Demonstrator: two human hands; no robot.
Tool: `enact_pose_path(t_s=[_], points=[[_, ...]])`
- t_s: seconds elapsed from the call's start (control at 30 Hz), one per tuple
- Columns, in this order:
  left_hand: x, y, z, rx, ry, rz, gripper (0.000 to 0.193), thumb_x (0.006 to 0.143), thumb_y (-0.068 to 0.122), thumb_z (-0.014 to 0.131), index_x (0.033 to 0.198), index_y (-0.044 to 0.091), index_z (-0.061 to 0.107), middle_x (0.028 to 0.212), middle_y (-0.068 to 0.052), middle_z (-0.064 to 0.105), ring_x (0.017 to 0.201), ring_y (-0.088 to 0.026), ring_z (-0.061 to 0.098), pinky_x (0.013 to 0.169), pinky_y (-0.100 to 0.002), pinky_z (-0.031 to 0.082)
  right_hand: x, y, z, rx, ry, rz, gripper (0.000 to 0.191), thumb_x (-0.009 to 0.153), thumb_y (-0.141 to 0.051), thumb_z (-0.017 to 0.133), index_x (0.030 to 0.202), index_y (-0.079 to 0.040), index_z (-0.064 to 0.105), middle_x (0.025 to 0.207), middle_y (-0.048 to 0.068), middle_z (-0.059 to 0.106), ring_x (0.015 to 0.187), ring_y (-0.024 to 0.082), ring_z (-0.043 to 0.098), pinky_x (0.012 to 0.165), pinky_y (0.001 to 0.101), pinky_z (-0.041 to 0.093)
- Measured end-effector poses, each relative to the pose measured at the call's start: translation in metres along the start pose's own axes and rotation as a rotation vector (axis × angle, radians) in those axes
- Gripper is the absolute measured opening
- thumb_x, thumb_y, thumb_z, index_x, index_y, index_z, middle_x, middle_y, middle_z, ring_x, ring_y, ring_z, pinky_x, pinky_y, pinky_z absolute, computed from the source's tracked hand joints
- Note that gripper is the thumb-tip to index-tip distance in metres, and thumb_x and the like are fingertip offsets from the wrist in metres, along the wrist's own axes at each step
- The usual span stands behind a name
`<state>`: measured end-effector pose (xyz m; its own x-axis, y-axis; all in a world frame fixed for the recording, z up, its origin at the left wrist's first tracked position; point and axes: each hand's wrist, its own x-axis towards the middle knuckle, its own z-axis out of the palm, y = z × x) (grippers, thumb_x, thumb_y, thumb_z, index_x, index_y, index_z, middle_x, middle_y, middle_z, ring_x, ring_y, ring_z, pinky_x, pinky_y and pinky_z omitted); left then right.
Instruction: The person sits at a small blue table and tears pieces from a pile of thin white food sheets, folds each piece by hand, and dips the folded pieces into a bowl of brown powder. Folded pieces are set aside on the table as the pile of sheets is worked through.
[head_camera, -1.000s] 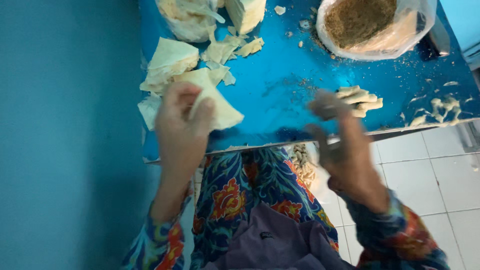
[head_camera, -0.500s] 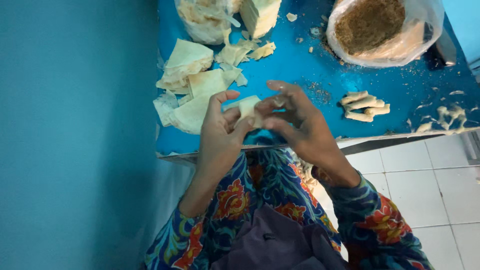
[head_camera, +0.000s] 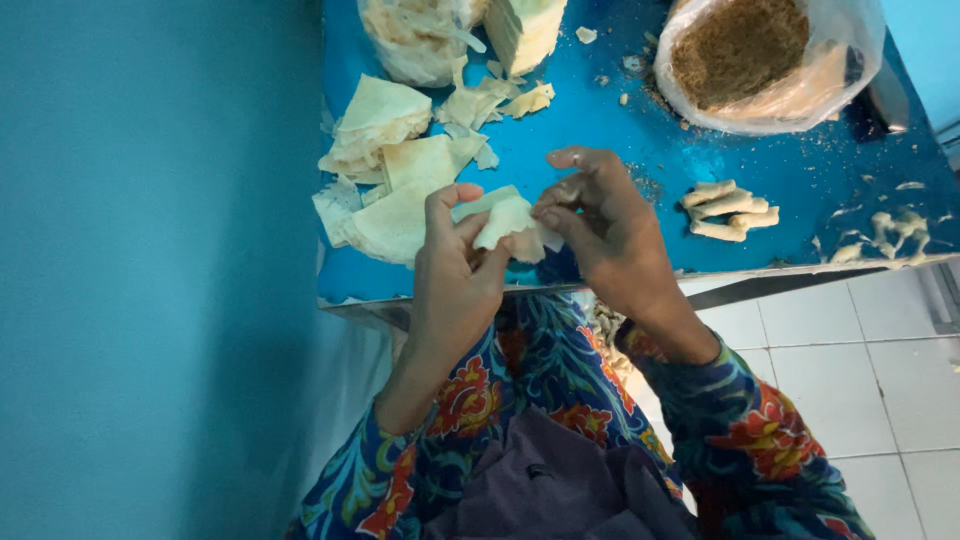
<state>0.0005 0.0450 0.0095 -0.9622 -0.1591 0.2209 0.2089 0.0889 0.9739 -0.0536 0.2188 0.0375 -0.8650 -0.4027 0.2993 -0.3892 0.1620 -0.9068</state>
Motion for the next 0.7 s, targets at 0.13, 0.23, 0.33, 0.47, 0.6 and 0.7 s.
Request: enact_pose_path(t_s=[0.13,0.23,0.33,0.47,0.6,0.7], points=[[-0.003,0.006,0.000,0.017,0.059,0.061,0.048,0.101,0.006,0.067,0.143,0.004,0.042,0.102,-0.017,0.077,0.090,-0.014,0.076,0.070,-0.029,0.060,-0.002,-0.007,0.001,0.070,-0.107,-0.006,0.051,0.100,0.007,0.063,0.146,-0.005,0.044,0.114,0.010,0.065,0.112,0.019,0.068,0.097,0.0319,0.059],[-0.003,0.009,0.000,0.157,0.081,-0.058,0.049,0.101,0.009,0.069,0.145,0.006,0.048,0.086,-0.020,0.077,0.080,-0.018,0.075,0.064,-0.032,0.056,0.000,-0.015,0.005,-0.045,-0.181,-0.100,0.053,0.095,0.007,0.067,0.143,-0.004,0.045,0.114,0.010,0.065,0.107,0.017,0.071,0.094,0.0312,0.061],[-0.004,0.008,-0.001,0.227,0.069,-0.123,0.051,0.100,0.007,0.068,0.148,0.008,0.050,0.083,-0.023,0.075,0.073,-0.024,0.073,0.062,-0.037,0.054,0.011,-0.022,-0.003,-0.191,-0.158,-0.149,0.047,0.098,0.007,0.065,0.141,-0.004,0.047,0.106,0.007,0.070,0.103,0.015,0.072,0.092,0.0291,0.061],[-0.005,0.004,-0.001,0.103,0.085,0.017,0.044,0.100,0.010,0.061,0.143,0.006,0.050,0.092,-0.013,0.079,0.079,-0.016,0.077,0.065,-0.032,0.059,0.041,-0.025,-0.029,-0.110,-0.092,-0.099,0.044,0.105,0.007,0.065,0.143,-0.005,0.048,0.105,0.008,0.066,0.096,0.015,0.067,0.082,0.0286,0.057],[-0.004,0.003,0.000,0.131,0.087,0.091,0.034,0.107,0.016,0.058,0.139,0.005,0.053,0.095,-0.011,0.079,0.082,-0.014,0.077,0.068,-0.032,0.059,0.072,-0.028,-0.029,-0.315,0.006,-0.449,0.041,0.106,0.010,0.067,0.138,-0.006,0.048,0.104,0.012,0.068,0.093,0.021,0.071,0.079,0.0327,0.057],[-0.007,0.004,-0.002,0.160,0.086,-0.113,0.037,0.105,0.019,0.056,0.140,0.007,0.057,0.078,-0.014,0.075,0.065,-0.019,0.065,0.059,-0.036,0.052,0.077,-0.041,-0.009,-0.521,-0.067,-0.591,0.045,0.105,0.009,0.068,0.141,-0.004,0.044,0.110,0.015,0.072,0.101,0.034,0.073,0.078,0.0393,0.059]])
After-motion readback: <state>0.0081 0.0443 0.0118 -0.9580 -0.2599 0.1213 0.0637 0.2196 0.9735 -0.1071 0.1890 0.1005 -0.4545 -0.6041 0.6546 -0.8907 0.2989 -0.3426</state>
